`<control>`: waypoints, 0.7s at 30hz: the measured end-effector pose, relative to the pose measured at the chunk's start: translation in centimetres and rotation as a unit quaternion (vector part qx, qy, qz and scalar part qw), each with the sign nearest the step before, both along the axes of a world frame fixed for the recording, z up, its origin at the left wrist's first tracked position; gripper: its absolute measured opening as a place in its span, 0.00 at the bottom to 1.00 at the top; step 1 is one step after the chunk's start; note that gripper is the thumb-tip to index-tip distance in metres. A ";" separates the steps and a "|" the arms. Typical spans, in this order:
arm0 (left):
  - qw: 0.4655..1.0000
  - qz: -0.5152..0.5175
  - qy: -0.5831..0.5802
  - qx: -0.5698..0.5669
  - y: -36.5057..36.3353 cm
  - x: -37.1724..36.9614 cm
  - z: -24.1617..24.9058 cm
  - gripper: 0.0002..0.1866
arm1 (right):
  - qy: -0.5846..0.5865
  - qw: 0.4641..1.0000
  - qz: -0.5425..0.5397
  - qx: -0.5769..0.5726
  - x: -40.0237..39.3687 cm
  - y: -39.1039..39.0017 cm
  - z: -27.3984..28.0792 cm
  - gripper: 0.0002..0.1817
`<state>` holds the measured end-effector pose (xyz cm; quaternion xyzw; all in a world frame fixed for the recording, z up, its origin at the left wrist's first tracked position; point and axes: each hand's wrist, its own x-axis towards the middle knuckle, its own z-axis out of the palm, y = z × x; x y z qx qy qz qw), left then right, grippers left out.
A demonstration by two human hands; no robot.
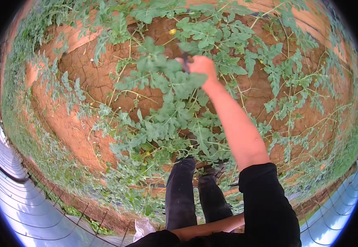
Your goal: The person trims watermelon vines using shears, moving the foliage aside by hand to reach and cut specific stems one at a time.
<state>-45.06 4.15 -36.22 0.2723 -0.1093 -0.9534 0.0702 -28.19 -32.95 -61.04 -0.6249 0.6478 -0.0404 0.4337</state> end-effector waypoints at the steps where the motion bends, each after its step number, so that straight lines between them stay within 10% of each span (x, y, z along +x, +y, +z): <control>1: 1.000 -0.004 0.003 0.002 0.1 0.0 0.0 0.23 | -0.009 0.999 -0.052 0.000 -1.4 -0.6 -0.8 0.44; 5: 1.000 -0.009 0.001 -0.004 0.0 -0.4 0.0 0.23 | -0.226 0.886 -0.381 0.137 -6.3 -1.7 -0.4 0.34; 21: 0.999 -0.046 0.006 0.011 1.2 -0.3 0.0 0.22 | -0.220 0.823 -0.513 0.109 -13.8 3.9 1.2 0.32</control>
